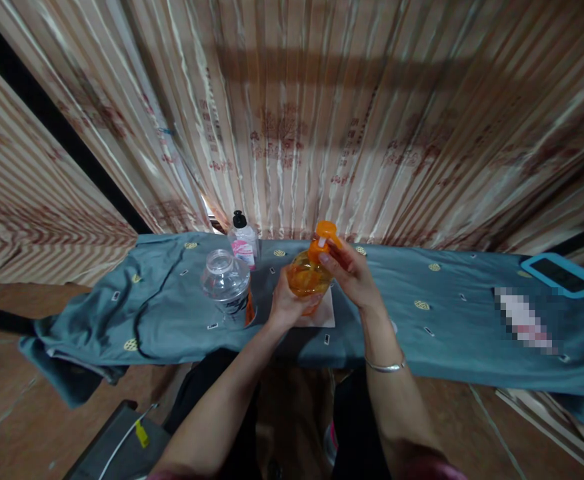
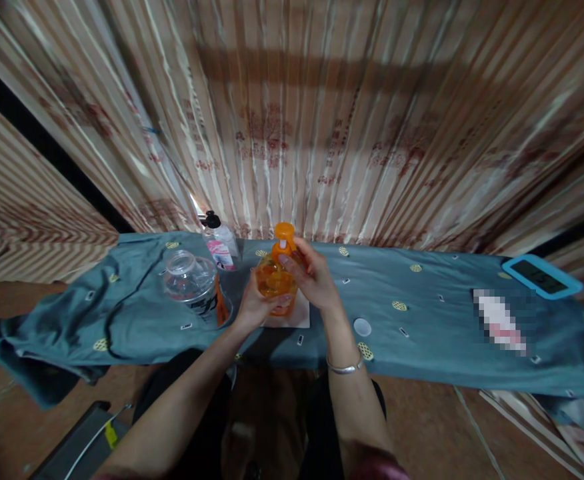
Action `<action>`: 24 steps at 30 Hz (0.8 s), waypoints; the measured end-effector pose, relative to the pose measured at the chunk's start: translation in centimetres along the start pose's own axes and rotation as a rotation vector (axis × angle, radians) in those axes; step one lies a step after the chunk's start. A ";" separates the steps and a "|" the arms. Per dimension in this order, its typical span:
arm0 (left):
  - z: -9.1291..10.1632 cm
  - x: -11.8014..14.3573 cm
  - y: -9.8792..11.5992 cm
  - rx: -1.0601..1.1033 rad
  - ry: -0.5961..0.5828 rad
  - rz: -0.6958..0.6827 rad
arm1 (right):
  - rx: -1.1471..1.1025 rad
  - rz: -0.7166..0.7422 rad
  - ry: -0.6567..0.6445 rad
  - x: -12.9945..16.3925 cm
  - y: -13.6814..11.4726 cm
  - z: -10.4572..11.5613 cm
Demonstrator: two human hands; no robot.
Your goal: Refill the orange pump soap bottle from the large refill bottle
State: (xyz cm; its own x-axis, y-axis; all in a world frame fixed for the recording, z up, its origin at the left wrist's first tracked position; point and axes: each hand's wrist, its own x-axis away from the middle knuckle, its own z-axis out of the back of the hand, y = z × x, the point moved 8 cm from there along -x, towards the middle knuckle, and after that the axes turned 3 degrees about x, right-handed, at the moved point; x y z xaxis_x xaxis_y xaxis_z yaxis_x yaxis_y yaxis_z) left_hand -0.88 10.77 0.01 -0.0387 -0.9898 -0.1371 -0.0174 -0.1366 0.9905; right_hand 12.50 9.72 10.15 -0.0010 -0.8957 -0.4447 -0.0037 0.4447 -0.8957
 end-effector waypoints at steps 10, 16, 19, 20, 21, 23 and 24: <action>0.2 -0.1 -0.2 -0.017 0.007 0.004 | 0.070 0.000 -0.001 0.2 0.1 0.1; 0.1 -0.1 -0.2 -0.022 -0.003 0.012 | 0.068 0.032 0.136 0.2 -0.5 0.4; 0.0 -0.2 -0.4 -0.027 -0.010 0.021 | 0.090 0.023 0.166 0.3 -0.5 0.4; 0.0 -0.3 -0.5 -0.026 -0.015 0.016 | 0.099 0.013 0.142 0.3 -0.5 0.3; 0.0 -0.3 -0.5 -0.020 -0.018 0.006 | 0.102 0.001 0.111 0.3 -0.4 0.2; 0.1 -0.3 -0.4 -0.005 -0.024 -0.020 | 0.093 -0.019 0.052 0.3 -0.2 0.1; 0.1 -0.3 -0.3 0.001 -0.025 -0.029 | 0.081 -0.022 0.037 0.3 -0.1 0.1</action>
State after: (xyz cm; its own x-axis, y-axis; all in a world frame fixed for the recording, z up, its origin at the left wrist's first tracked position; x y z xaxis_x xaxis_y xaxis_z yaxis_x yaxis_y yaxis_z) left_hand -0.92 11.15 -0.25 -0.0631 -0.9841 -0.1662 -0.0195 -0.1653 0.9861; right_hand 12.60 9.37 10.11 -0.0386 -0.9040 -0.4257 0.0767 0.4221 -0.9033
